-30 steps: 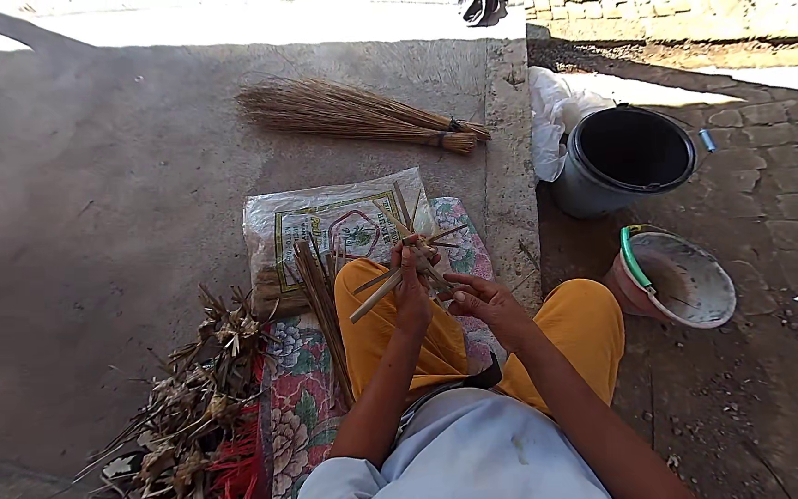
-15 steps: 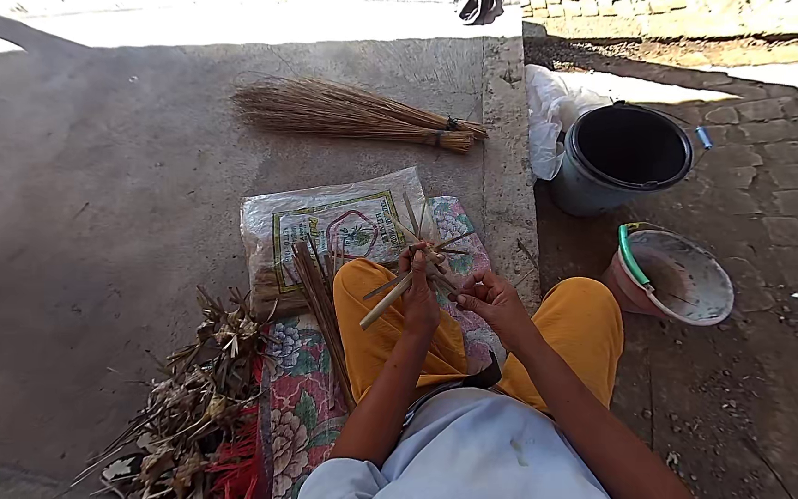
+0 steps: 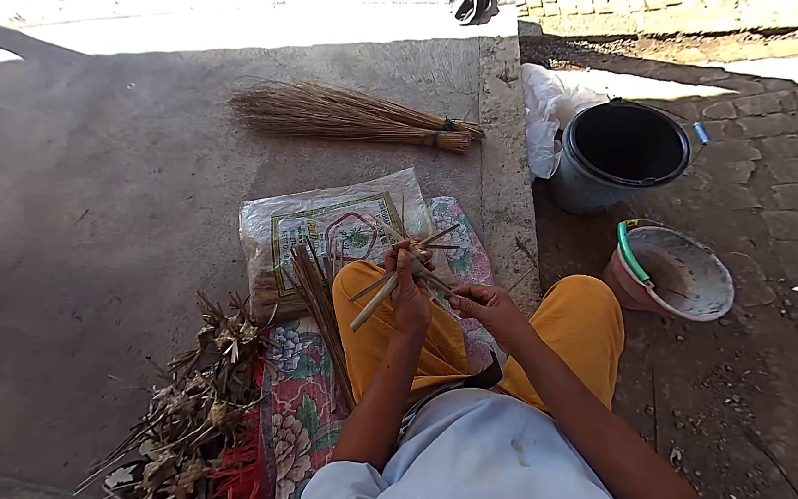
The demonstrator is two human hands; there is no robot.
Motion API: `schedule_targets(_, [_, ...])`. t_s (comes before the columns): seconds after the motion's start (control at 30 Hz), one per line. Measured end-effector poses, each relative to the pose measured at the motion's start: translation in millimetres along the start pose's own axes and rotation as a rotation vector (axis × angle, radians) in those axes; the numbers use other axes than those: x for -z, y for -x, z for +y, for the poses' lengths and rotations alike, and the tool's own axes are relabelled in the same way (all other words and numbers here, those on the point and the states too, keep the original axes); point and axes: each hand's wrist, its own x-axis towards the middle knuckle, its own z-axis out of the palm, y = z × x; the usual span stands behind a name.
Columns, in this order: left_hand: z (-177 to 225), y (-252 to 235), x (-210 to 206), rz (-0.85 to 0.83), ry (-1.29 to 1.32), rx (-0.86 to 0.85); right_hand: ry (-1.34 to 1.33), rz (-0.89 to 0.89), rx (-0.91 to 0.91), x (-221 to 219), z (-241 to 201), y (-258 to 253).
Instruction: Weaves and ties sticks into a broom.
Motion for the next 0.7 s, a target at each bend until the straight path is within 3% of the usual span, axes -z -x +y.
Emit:
schedule_targets(0.43, [-18,14,-1,-0.137,-0.086,0.015,-0.155,-0.058,-0.067,1,-2,-4])
schedule_targets(0.7, [-4,0,4,-0.065,0.124,0.098,-0.045,-0.357,0.067,17,7,3])
